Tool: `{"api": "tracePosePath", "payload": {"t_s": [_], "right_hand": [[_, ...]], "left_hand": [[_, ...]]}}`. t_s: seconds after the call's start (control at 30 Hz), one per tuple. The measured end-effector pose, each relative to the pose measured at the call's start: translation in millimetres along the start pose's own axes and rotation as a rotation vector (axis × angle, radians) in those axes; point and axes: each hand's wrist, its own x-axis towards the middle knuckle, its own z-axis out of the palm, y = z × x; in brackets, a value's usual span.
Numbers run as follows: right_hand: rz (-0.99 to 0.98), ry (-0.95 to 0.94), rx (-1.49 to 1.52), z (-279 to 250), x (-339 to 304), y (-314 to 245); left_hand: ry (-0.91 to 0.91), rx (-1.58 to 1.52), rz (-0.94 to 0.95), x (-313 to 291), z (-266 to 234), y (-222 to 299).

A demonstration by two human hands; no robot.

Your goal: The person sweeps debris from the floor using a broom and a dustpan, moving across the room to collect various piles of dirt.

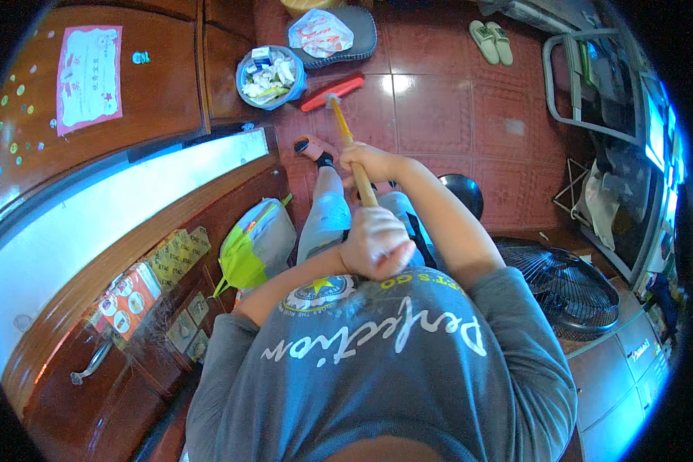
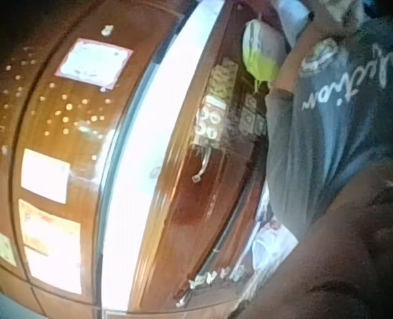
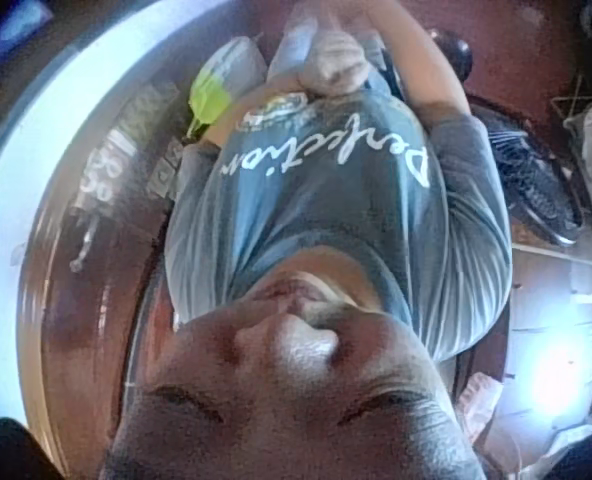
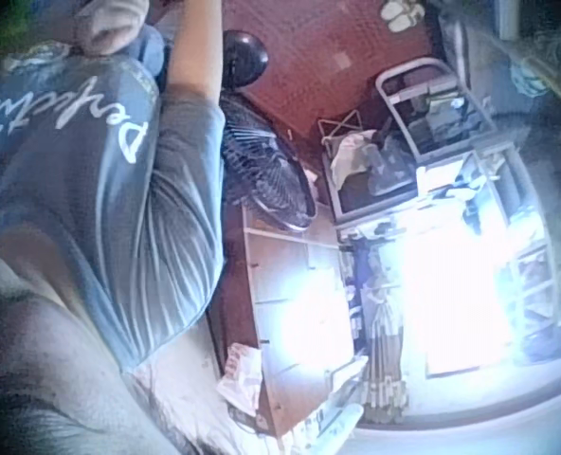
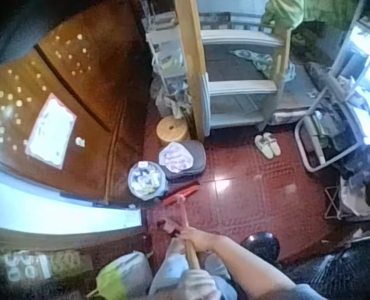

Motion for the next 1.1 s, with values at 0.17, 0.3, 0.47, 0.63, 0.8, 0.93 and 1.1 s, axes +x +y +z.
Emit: {"api": "tracePosePath", "payload": {"t_s": [0.17,0.3,0.47,0.63,0.8,0.93,1.1], "right_hand": [[0.175,-0.159,0.120,0,-10,-37],[0.043,-0.156,0.116,25,23,-50],[-0.004,-0.077,0.191,65,61,0],[0.071,-0.013,0.109,49,20,-12],[0.201,0.176,0.054,4,-13,-48],[0.282,0.489,-0.068,-13,-34,-81],[0.387,0.761,-0.247,-20,-82,-18]], "left_hand": [[0.101,-0.054,0.032,-1,-12,35],[0.194,0.034,0.092,-12,-23,42],[0.285,0.014,-0.047,-47,-24,7],[0.333,0.005,-0.071,-32,-5,6],[0.254,-0.077,0.000,5,-5,34],[0.249,-0.163,0.181,24,7,53],[0.039,0.032,0.062,30,47,15]]}}
